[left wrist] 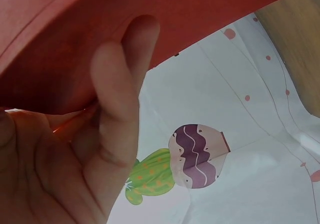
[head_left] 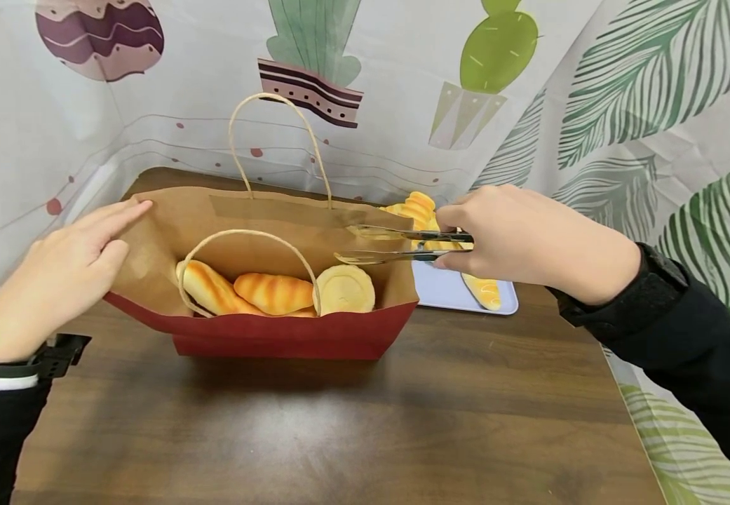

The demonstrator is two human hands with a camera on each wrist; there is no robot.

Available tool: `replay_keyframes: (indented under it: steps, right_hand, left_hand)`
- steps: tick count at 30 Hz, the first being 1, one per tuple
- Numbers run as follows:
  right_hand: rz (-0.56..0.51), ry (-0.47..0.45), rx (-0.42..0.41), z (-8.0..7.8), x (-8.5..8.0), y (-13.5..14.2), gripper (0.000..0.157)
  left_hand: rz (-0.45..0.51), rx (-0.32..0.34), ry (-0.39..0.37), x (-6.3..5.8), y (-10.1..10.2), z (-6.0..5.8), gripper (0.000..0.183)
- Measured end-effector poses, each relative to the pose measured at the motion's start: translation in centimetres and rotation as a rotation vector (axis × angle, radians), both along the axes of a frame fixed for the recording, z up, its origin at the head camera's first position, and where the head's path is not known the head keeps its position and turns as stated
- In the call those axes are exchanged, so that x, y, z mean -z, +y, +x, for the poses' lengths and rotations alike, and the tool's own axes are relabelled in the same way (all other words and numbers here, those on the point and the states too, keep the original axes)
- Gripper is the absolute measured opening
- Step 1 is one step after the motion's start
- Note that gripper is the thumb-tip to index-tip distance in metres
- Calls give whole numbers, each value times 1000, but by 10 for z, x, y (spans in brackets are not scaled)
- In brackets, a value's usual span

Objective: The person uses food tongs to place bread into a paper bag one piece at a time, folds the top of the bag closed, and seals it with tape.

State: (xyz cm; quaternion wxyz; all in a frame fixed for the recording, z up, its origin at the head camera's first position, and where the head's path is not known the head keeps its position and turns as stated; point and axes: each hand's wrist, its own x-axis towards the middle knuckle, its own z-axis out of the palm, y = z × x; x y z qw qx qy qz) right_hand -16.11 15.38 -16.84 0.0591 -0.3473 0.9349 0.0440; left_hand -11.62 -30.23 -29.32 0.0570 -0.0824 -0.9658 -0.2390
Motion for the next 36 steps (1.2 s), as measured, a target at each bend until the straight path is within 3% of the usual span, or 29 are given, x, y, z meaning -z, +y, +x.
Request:
replay_keyframes:
  steps: [12,21,25,30,36]
  right_hand:
    - [-114,49,-76,11,1,24,29]
    - [-271,236,-147,23,2,68,24]
    - [-301,255,-83,22,3,89,24]
    - [-300,238,103,23,8,108,25]
    - [-307,220,212,14,34,133,28]
  left_hand:
    - [4,3,5,0,0,0,59]
    - [3,-3,11,-1,1,0,59]
    - [3,-3,12,-1,1,0,59]
    - [4,-3,10,-1,2,1,59]
    - [3,-1,11,-1,3,1,59]
